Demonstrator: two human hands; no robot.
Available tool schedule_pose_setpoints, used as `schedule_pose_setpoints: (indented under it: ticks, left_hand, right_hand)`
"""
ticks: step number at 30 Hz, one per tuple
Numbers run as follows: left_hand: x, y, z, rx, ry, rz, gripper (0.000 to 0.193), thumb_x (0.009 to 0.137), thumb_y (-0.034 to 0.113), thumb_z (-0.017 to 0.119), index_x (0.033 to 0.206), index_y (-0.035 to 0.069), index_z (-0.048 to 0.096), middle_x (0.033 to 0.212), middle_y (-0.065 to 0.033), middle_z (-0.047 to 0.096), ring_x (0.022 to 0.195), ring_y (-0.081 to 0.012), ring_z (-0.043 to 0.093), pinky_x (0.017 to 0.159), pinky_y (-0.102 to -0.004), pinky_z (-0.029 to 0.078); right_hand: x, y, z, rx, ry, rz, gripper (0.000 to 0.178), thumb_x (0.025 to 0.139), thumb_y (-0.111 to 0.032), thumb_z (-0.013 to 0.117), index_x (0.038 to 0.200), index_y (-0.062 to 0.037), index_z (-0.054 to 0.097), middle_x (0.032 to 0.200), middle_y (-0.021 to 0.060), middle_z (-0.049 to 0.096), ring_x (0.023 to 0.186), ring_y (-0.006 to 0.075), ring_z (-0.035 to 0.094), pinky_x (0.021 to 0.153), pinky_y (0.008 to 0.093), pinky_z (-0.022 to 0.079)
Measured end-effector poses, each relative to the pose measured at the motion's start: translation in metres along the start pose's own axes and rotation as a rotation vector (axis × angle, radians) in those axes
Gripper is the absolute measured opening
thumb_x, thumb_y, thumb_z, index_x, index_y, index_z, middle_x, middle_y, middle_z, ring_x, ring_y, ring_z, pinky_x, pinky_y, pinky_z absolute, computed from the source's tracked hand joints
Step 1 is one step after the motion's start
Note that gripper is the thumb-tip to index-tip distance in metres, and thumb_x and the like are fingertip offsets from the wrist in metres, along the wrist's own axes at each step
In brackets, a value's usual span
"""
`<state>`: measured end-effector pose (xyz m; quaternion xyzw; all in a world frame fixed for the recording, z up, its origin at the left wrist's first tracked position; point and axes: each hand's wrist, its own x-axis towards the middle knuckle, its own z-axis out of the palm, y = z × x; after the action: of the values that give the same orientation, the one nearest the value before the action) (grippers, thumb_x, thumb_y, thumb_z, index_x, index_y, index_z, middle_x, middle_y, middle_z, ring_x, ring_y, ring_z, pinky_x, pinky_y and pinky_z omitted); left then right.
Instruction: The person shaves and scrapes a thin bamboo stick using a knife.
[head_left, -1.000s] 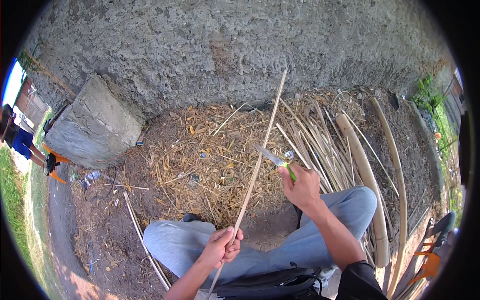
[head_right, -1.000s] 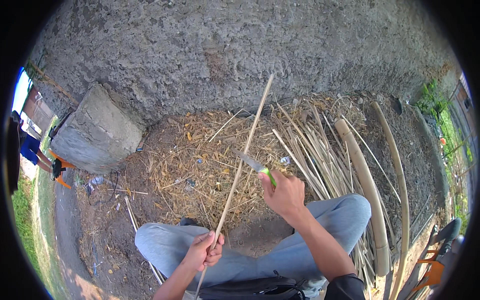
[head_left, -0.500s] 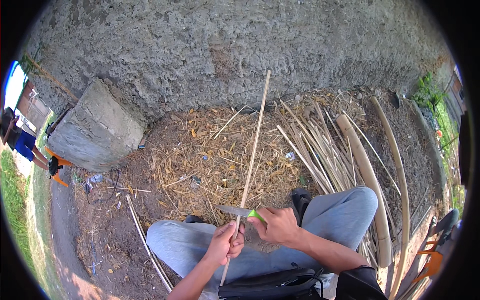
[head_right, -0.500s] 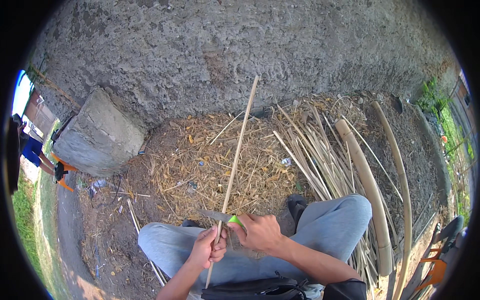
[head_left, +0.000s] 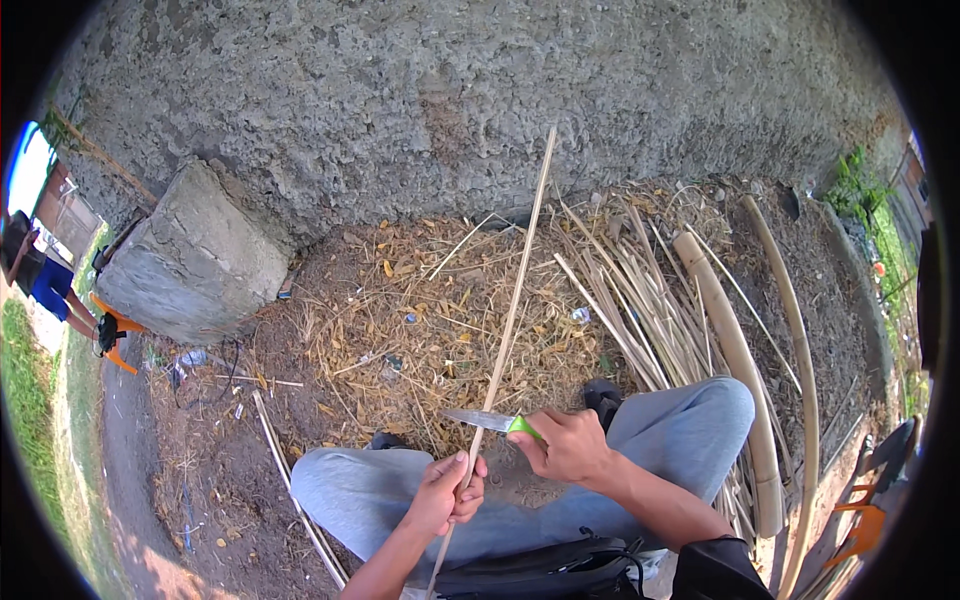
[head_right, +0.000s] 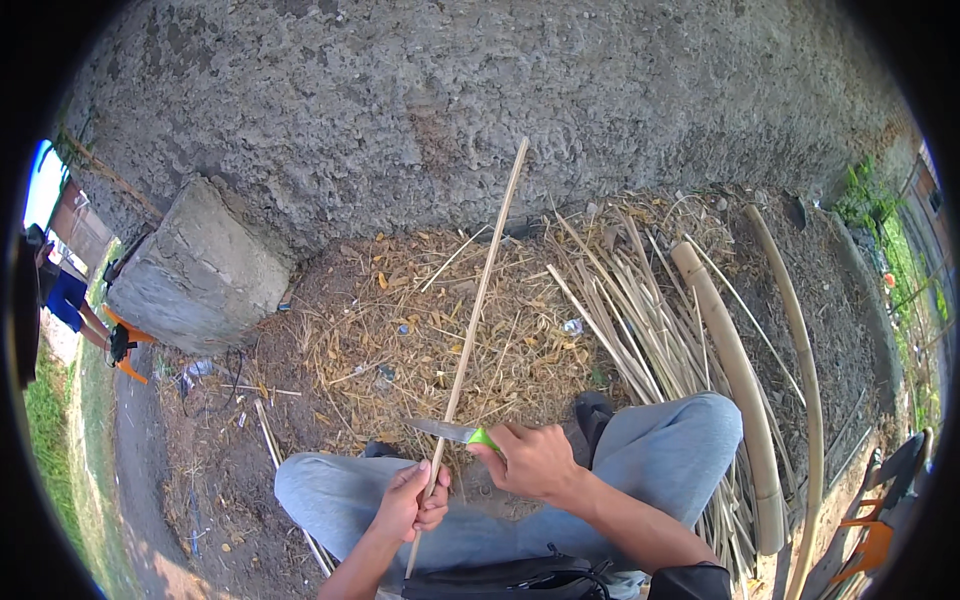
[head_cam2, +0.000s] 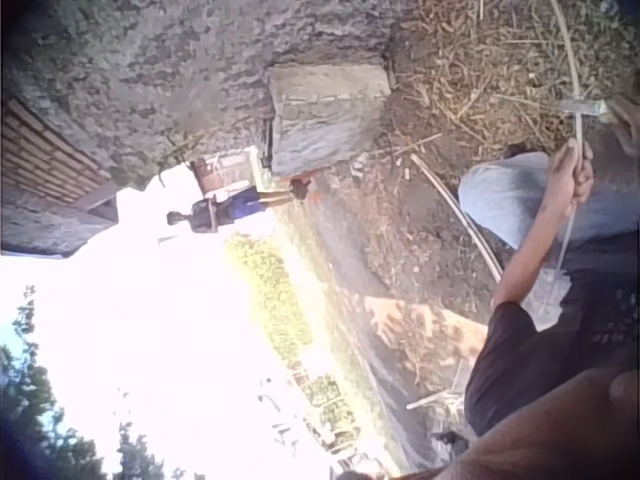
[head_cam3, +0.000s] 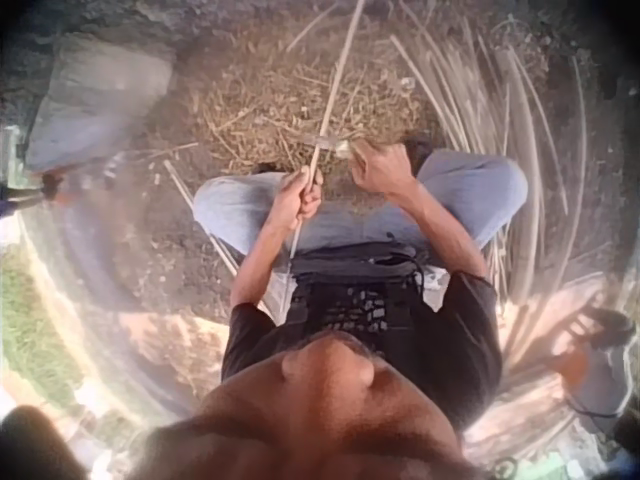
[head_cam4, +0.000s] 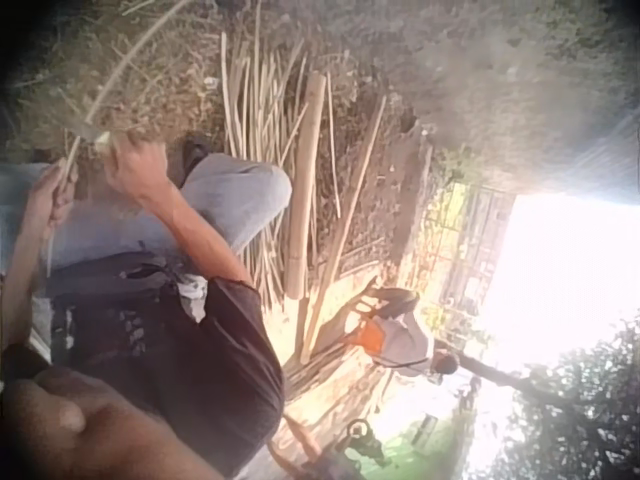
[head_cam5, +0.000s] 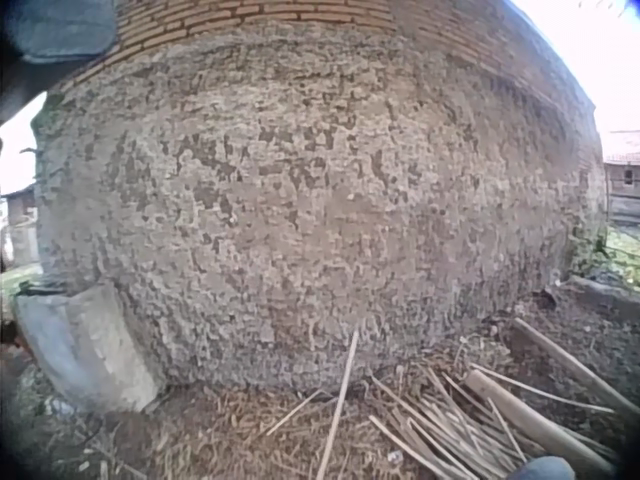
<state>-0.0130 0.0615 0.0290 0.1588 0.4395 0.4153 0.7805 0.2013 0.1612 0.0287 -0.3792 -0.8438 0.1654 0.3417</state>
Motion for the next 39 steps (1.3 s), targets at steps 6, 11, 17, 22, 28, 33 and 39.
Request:
schedule_pose_setpoints:
  ticks: [6,11,17,22,28,33,39]
  left_hand:
    - [-0.01,-0.006,-0.001,0.028,0.045,-0.032,0.04,0.109,0.039,0.035,0.099,0.004,0.051,0.062,0.0006,0.038,0.042,-0.0049,0.028,0.037,-0.0221,0.021]
    - [-0.017,-0.012,-0.006,0.13,0.03,-0.082,0.042,0.109,0.043,0.037,0.098,0.005,0.051,0.062,0.0011,0.038,0.042,-0.0044,0.028,0.037,-0.0218,0.021]
    - [-0.009,-0.006,-0.004,0.121,0.058,-0.027,0.042,0.109,0.043,0.037,0.098,0.004,0.051,0.062,0.0013,0.038,0.042,-0.0045,0.028,0.036,-0.0222,0.021]
    - [-0.011,-0.007,-0.005,0.125,0.058,0.009,0.041,0.109,0.041,0.036,0.098,0.004,0.05,0.061,0.0016,0.037,0.042,-0.0045,0.028,0.037,-0.0222,0.021]
    - [-0.016,-0.008,-0.003,0.106,0.04,-0.067,0.04,0.109,0.04,0.035,0.099,0.004,0.049,0.062,0.0016,0.037,0.042,-0.0043,0.029,0.038,-0.0222,0.021]
    - [-0.018,-0.013,-0.006,0.198,0.009,-0.042,0.04,0.11,0.039,0.035,0.099,0.004,0.05,0.062,0.0018,0.036,0.043,-0.0039,0.028,0.038,-0.0225,0.02]
    - [-0.017,-0.011,-0.008,0.193,0.057,-0.047,0.039,0.11,0.038,0.036,0.099,0.002,0.05,0.062,0.0013,0.037,0.043,-0.0041,0.029,0.038,-0.0226,0.02]
  right_hand:
    - [0.023,0.03,-0.007,-0.105,0.083,0.138,0.03,0.093,-0.034,0.068,0.081,-0.0064,0.067,0.056,0.0092,0.061,0.043,0.0302,0.058,0.039,0.0424,0.042]
    - [0.05,0.061,-0.038,-0.281,0.282,0.339,0.028,0.095,-0.028,0.066,0.08,-0.0038,0.067,0.05,0.0127,0.054,0.044,0.0333,0.058,0.044,0.0432,0.042]
    - [0.02,0.004,-0.018,0.016,0.042,0.041,0.027,0.091,-0.029,0.07,0.077,-0.0067,0.065,0.056,0.0084,0.059,0.043,0.0288,0.058,0.041,0.0392,0.042]
    - [0.003,-0.013,0.005,-0.063,-0.086,0.0,0.027,0.089,-0.033,0.072,0.079,-0.009,0.066,0.059,0.0073,0.062,0.044,0.0285,0.059,0.04,0.0398,0.043]
    - [0.023,0.013,-0.001,-0.103,0.062,0.064,0.023,0.09,-0.031,0.071,0.08,-0.0102,0.068,0.057,0.006,0.062,0.043,0.0278,0.059,0.039,0.0404,0.042]
    - [0.043,0.049,-0.02,-0.251,0.203,0.23,0.032,0.095,-0.034,0.066,0.077,-0.008,0.067,0.047,0.0092,0.055,0.041,0.0305,0.056,0.038,0.0417,0.041]
    - [0.04,0.037,-0.024,-0.157,0.179,0.196,0.028,0.094,-0.031,0.066,0.08,-0.0066,0.067,0.051,0.0104,0.059,0.04,0.0303,0.057,0.038,0.0412,0.042]
